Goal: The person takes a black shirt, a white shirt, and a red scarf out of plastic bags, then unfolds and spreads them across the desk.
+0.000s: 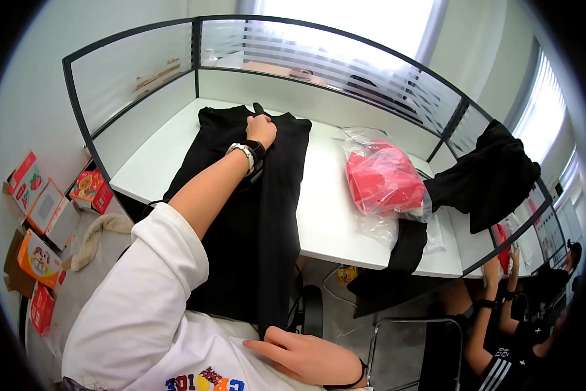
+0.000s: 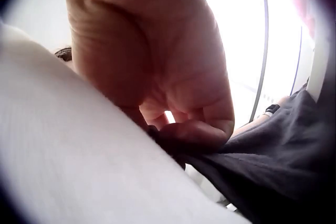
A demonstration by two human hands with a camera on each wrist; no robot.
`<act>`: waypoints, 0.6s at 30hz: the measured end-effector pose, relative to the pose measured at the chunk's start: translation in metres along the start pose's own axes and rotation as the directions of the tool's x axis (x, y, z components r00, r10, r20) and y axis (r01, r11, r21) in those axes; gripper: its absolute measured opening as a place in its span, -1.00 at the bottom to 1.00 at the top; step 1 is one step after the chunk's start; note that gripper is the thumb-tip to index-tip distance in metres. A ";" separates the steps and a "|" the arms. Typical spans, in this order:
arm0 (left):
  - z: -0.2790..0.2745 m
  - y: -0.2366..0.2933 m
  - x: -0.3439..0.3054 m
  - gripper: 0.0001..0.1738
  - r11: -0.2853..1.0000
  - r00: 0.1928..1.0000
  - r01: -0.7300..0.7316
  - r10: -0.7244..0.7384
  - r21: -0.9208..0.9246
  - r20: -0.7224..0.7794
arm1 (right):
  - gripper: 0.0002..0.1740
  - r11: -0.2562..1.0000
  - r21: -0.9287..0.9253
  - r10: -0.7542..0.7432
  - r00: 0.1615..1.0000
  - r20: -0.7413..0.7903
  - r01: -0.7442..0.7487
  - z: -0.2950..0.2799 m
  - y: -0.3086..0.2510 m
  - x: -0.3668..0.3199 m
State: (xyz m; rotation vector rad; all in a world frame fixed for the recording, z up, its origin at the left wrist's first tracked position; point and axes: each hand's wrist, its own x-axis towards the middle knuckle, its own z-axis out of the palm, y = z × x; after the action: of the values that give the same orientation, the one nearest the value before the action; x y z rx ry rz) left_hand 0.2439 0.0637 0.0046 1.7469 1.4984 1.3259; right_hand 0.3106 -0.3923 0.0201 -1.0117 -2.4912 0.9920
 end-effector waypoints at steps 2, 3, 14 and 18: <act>-0.003 -0.003 -0.002 -0.61 0.995 0.999 -0.035 0.033 0.093 0.019 | -0.45 1.000 0.016 0.022 0.999 0.041 -0.023 0.002 0.004 0.001; -0.004 -0.003 -0.003 -0.56 0.991 0.995 0.004 -0.017 0.136 0.094 | -0.47 1.000 0.025 0.000 0.998 0.063 -0.001 0.003 0.007 0.002; -0.027 -0.010 0.002 -0.70 0.993 0.980 -0.054 0.073 0.108 -0.184 | -0.49 0.999 0.025 -0.048 0.994 0.102 0.046 0.003 0.007 0.009; -0.034 -0.025 0.027 -0.55 0.960 0.978 0.207 -0.208 0.189 -0.012 | -0.50 0.998 0.014 -0.065 0.993 0.101 0.064 0.001 0.005 0.010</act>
State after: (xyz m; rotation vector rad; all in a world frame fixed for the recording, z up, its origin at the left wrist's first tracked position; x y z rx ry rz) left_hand 0.2005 0.0887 0.0075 1.6490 1.7986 1.0999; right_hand 0.3055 -0.3834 0.0154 -0.8919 -2.5796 1.0610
